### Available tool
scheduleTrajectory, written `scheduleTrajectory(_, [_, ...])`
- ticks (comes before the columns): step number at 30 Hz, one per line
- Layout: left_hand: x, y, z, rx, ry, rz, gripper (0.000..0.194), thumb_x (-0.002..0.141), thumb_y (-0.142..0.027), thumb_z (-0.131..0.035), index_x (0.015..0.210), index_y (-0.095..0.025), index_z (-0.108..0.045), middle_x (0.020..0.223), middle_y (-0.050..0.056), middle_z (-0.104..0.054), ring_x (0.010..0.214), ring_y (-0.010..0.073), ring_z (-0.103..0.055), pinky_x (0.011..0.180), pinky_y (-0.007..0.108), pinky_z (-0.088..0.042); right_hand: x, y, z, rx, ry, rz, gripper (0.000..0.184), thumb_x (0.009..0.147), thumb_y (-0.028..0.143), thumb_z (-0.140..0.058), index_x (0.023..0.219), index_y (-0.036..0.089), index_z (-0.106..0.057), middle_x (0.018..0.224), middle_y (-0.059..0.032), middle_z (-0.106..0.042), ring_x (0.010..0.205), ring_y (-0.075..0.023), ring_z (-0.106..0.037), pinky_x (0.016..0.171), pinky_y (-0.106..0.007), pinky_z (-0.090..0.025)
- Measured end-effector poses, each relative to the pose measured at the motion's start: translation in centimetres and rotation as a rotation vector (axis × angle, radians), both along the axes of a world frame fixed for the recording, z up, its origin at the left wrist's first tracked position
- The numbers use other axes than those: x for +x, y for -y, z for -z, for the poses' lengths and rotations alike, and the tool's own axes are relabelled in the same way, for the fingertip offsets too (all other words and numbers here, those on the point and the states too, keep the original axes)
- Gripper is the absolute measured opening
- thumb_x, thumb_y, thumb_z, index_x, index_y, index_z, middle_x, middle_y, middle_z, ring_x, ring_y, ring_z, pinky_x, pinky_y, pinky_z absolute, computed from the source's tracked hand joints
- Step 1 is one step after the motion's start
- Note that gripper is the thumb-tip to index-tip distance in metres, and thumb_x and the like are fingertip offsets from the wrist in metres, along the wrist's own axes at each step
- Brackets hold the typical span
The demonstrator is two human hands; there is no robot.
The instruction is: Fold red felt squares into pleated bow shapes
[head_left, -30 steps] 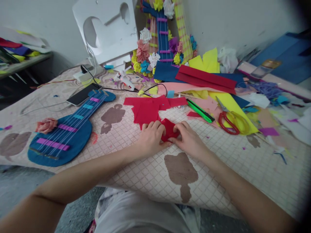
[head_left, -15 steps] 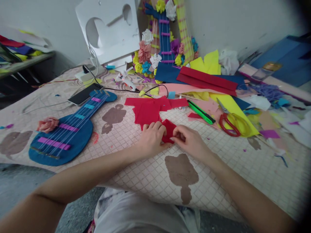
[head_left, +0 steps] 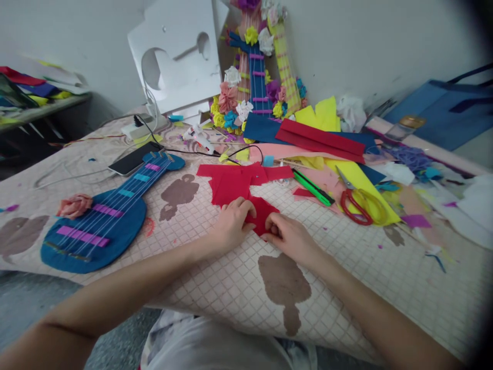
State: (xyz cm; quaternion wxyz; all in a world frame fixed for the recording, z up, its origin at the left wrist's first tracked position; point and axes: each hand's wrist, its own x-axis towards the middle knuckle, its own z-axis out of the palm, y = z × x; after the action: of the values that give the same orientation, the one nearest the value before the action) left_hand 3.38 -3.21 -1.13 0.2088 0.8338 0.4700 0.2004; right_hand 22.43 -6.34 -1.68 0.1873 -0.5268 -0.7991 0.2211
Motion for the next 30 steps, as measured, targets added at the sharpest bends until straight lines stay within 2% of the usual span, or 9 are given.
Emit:
scheduleTrajectory(6, [-1.3,-0.8,-0.2,0.134,-0.067,-0.055,0.017,0.077,-0.013,-0.058,0.091,-0.020,-0.052,0.100,0.004,-0.057,0.099,0.0229,-0.053,0.083,0.038,-0.041,-0.1,0.0,0.1,-0.005,-0.001,0.004,0.016,0.079,0.022,-0.063,0.082,0.022,-0.048,0.075,0.0021,-0.056,0.068,-0.0134,-0.052,0.061,-0.026,-0.038])
scheduleTrajectory(11, [-1.7,-1.6,-0.2,0.158,-0.012,-0.092,0.014,0.080,-0.014,-0.053,0.093,-0.020,-0.054,0.101,0.005,-0.059,0.099,0.0218,-0.054,0.087,0.038,-0.041,0.3,0.0,-1.4,-0.030,-0.159,-0.012,0.012,0.083,0.027,-0.058,0.076,0.022,-0.049,0.068,0.0034,-0.055,0.060,-0.0121,-0.050,0.057,-0.025,-0.038])
scheduleTrajectory(15, [-1.3,-1.8,-0.2,0.147,0.039,-0.057,0.017,0.087,-0.016,-0.046,0.100,-0.020,-0.057,0.107,0.005,-0.061,0.100,0.0206,-0.054,0.086,0.037,-0.041,2.0,-1.3,-1.8,0.134,-0.282,0.170,0.015,0.088,0.032,-0.049,0.078,0.021,-0.050,0.068,0.0011,-0.055,0.060,-0.0137,-0.052,0.056,-0.026,-0.039])
scheduleTrajectory(18, [-0.7,-1.6,0.0,0.150,0.003,0.013,0.024,0.093,-0.019,-0.039,0.105,-0.022,-0.060,0.112,0.004,-0.061,0.105,0.0210,-0.052,0.083,0.037,-0.040,3.0,-2.9,-0.9,0.210,-0.241,0.233,0.014,0.087,0.031,-0.048,0.076,0.021,-0.049,0.066,-0.0001,-0.055,0.059,-0.0146,-0.051,0.057,-0.028,-0.040])
scheduleTrajectory(23, [-0.2,-1.3,0.4,0.166,-0.041,0.104,0.022,0.092,-0.021,-0.043,0.101,-0.023,-0.063,0.116,0.004,-0.061,0.110,0.0214,-0.050,0.085,0.038,-0.038,2.6,-4.3,0.5,0.195,-0.028,0.187,0.011,0.083,0.028,-0.051,0.075,0.020,-0.052,0.074,-0.0028,-0.060,0.068,-0.0172,-0.055,0.063,-0.030,-0.040])
scheduleTrajectory(27, [-0.2,-1.4,0.4,0.138,0.005,0.080,0.019,0.091,-0.019,-0.044,0.099,-0.023,-0.061,0.112,0.004,-0.062,0.107,0.0207,-0.052,0.084,0.038,-0.039,1.8,-4.3,0.4,0.103,0.066,0.227,0.012,0.079,0.030,-0.057,0.074,0.020,-0.052,0.075,-0.0022,-0.060,0.068,-0.0175,-0.054,0.060,-0.029,-0.037])
scheduleTrajectory(30, [-0.2,-1.7,0.7,0.118,0.100,-0.001,0.015,0.089,-0.018,-0.046,0.099,-0.020,-0.057,0.104,0.004,-0.064,0.101,0.0195,-0.055,0.083,0.037,-0.042,1.6,-4.2,0.0,0.034,0.038,0.230,0.012,0.077,0.028,-0.058,0.071,0.020,-0.052,0.069,-0.0005,-0.059,0.064,-0.0162,-0.051,0.056,-0.028,-0.033])
